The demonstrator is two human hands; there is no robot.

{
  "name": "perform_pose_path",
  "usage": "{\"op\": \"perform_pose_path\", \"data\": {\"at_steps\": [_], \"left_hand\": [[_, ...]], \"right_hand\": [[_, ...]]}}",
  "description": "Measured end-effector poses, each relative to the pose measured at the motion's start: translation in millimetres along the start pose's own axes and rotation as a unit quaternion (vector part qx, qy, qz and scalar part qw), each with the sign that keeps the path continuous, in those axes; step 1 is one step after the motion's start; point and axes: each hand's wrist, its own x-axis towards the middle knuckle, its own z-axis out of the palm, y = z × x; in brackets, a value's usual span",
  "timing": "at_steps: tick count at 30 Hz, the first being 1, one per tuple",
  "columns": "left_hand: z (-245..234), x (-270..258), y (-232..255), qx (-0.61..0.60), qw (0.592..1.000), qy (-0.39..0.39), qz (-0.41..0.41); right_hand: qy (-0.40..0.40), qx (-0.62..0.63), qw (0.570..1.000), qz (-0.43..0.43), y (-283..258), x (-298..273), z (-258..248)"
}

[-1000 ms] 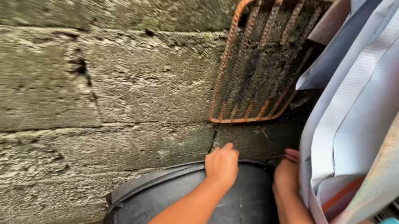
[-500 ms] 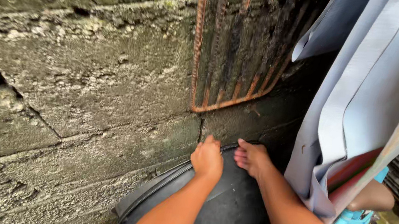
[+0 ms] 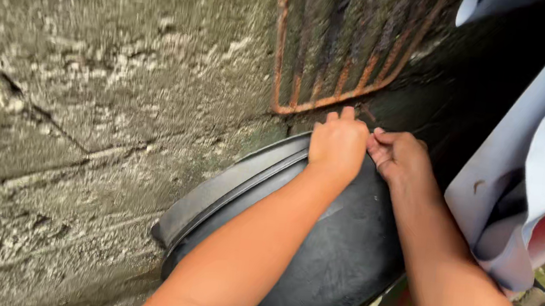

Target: The person sweeps debris from the floor with a broom, folds and secures a small umbrella with a strap, and then hangs a metal rack and two basins on a wall.

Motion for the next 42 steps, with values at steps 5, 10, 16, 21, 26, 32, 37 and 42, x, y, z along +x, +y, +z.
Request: {"op": "perform_pose_path", "data": {"at_steps": [5, 10, 16, 21, 26, 32, 37, 42], "left_hand": [[-8.4, 27.1, 9.0, 0.007, 0.999, -0.027, 0.047], [-7.6, 31.1, -8.6, -0.008, 0.996, -0.028, 0.086], [-32.0, 32.7, -13.6, -0.051, 0.98, -0.154, 0.115], [-26.9, 35.9, 4.1, -0.045, 0.981, -0.082, 0.17], [-24.8, 52.9, 0.8, -0.003, 0.982, -0.074, 0.174], [-26.5, 41.9, -6.5, -0.006, 0.985, -0.069, 0.161], [-22.5, 45.9, -3.4, -0.011, 0.983, -0.069, 0.167], [-20.0, 51.8, -10.4, -0.042, 0.982, -0.07, 0.168]], "right_hand": [[-0.008, 0.086, 0.996, 0.013, -14.1, 13.1, -3.4], [-0.01, 0.105, 0.994, -0.02, -9.9, -9.5, 13.2], [-0.009, 0.105, 0.994, 0.038, -16.0, -23.2, 17.1], [0.029, 0.141, 0.989, -0.019, -14.3, -7.5, 0.3], [-0.044, 0.147, 0.988, -0.004, -7.3, 35.0, -1.9], [-0.055, 0.125, 0.99, 0.029, -0.7, 32.5, -2.2], [-0.078, 0.146, 0.986, 0.008, -4.5, 28.7, -3.0], [-0.045, 0.162, 0.985, 0.023, -6.4, 32.6, -3.9]]}}
